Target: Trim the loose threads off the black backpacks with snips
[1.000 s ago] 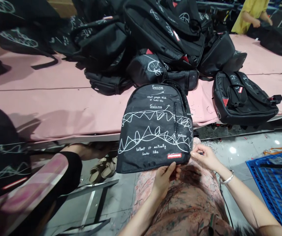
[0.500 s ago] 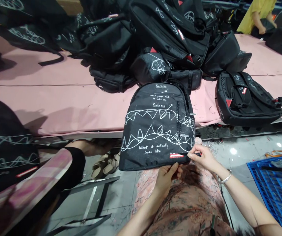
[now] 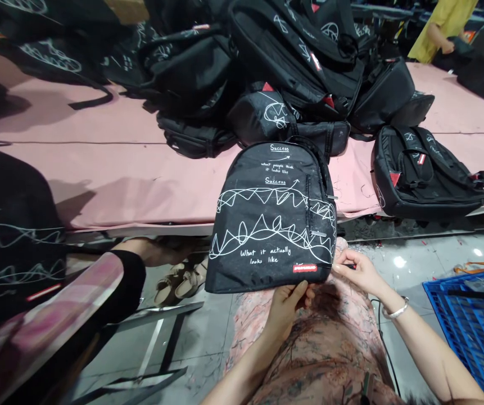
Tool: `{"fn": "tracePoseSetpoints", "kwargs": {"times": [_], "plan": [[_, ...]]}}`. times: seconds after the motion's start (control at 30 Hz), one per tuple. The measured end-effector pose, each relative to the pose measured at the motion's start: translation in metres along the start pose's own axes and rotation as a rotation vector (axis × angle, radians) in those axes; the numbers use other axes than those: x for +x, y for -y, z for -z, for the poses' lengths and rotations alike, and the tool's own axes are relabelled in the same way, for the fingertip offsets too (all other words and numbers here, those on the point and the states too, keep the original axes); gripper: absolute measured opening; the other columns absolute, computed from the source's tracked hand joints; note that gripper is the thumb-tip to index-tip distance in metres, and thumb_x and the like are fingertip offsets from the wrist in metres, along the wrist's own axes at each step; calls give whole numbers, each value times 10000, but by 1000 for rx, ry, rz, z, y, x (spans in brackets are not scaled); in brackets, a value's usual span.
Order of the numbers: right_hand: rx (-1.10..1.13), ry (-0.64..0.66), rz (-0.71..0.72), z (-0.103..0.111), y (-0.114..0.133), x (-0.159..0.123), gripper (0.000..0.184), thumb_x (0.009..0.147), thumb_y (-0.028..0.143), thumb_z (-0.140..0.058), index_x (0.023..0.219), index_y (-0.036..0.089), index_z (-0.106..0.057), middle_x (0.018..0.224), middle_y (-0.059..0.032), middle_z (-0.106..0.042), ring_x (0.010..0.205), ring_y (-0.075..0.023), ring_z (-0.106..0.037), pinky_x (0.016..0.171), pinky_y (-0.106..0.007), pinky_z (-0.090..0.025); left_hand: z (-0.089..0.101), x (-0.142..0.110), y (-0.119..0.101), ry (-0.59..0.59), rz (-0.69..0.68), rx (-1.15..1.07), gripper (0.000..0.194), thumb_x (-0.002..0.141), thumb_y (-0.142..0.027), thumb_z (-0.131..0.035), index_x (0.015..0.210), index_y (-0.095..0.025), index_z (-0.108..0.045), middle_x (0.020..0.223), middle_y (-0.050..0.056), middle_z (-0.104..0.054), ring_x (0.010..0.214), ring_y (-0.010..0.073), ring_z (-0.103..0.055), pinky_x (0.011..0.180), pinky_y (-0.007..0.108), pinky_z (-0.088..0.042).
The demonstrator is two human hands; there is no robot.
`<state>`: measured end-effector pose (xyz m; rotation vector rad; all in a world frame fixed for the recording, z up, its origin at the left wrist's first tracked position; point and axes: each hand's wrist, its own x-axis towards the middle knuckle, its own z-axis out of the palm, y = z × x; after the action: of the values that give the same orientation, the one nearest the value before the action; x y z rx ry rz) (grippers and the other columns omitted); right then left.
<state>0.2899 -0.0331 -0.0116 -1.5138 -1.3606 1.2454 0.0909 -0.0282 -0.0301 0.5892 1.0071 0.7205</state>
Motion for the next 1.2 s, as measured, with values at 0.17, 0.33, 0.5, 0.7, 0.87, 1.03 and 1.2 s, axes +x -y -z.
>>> {"fn": "tracePoseSetpoints", "kwargs": {"times": [0.17, 0.33, 0.5, 0.7, 0.87, 1.03, 1.2], "plan": [[-49, 34, 19, 0, 5, 4, 214, 785, 378, -585, 709, 178, -569, 702, -16, -588, 654, -135, -521, 612, -255, -406, 1, 2, 3, 14, -12, -10, 337, 647, -426, -674, 659, -90, -637, 541, 18, -578, 444, 72, -469, 449, 197, -347], [-69, 59, 28, -11, 14, 14, 214, 773, 381, -589, 698, 181, -570, 682, -10, -588, 630, -139, -513, 586, -250, -400, 2, 2, 5, 23, -23, -5, 326, 670, -413, -664, 666, -87, -638, 552, 23, -583, 454, 71, -476, 461, 194, -354], [-110, 79, 52, -18, 20, 19, 206, 775, 374, -587, 707, 180, -578, 685, -9, -592, 627, -140, -511, 582, -252, -398, 1, 0, 3, 13, -33, -3, 342, 647, -429, -679, 643, -90, -630, 545, 26, -576, 454, 73, -467, 462, 201, -354], [-155, 84, 78, -27, 29, 24, 191, 770, 330, -594, 666, 172, -565, 660, 11, -559, 637, -125, -492, 594, -234, -372, 3, 0, 4, 15, -41, 31, 363, 647, -453, -669, 613, -95, -620, 549, 34, -575, 460, 80, -464, 467, 208, -358], [-183, 85, 84, -32, 28, 25, 184, 772, 314, -587, 657, 171, -570, 648, 16, -558, 628, -121, -490, 588, -230, -359, 4, 0, 6, 17, -58, 36, 364, 642, -461, -668, 624, -100, -623, 545, 28, -572, 459, 84, -458, 464, 208, -351], [-172, 20, 68, -28, 22, 29, 212, 780, 350, -570, 667, 170, -579, 663, 2, -580, 637, -130, -513, 591, -237, -387, 6, 8, 11, 31, -51, 60, 369, 670, -467, -643, 656, -99, -638, 561, 34, -587, 470, 90, -467, 479, 215, -347], [-278, 42, 133, -29, 23, 8, 232, 788, 415, -555, 713, 201, -605, 684, -16, -609, 652, -168, -563, 591, -270, -449, 6, -5, 13, 114, 51, 141, 435, 758, -537, -506, 656, -138, -647, 601, 40, -610, 555, 136, -531, 560, 267, -411]]}}
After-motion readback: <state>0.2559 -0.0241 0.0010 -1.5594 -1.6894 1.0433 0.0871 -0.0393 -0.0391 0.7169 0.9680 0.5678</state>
